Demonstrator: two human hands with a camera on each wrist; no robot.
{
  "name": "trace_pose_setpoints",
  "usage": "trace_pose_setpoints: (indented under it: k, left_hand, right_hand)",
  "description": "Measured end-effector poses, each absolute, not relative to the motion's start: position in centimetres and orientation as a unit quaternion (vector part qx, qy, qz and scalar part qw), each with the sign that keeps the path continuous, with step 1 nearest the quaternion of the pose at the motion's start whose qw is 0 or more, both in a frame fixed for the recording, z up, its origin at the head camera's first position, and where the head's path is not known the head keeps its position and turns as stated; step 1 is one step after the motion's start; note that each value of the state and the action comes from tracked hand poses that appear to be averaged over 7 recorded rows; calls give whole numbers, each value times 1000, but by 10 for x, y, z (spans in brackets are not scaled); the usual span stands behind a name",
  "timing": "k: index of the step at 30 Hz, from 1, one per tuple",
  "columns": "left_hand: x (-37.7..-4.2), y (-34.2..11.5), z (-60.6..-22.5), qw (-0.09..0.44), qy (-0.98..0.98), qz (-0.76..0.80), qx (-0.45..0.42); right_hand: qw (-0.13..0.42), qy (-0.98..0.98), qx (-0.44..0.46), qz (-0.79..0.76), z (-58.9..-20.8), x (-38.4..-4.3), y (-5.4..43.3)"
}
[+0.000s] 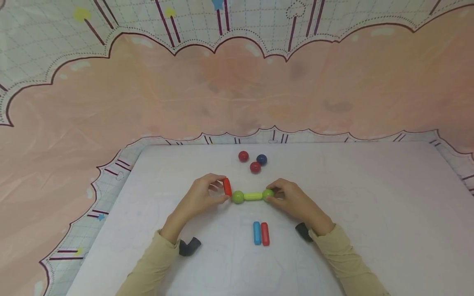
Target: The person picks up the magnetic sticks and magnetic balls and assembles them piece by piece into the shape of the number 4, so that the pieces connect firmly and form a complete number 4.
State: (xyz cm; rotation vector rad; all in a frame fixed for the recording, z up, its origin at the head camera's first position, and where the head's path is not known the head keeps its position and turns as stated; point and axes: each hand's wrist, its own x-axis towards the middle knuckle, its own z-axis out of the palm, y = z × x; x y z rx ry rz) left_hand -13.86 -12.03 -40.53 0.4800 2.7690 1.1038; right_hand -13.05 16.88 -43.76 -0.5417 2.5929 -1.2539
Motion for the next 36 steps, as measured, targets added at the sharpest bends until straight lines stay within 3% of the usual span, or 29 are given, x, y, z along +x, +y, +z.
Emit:
trace_pose_setpoints:
  k: [36]
  left_hand:
    - [-163, -112, -422, 92, 898, 408, 137]
  right_hand:
    - [98, 877, -202, -424, -439, -131, 169]
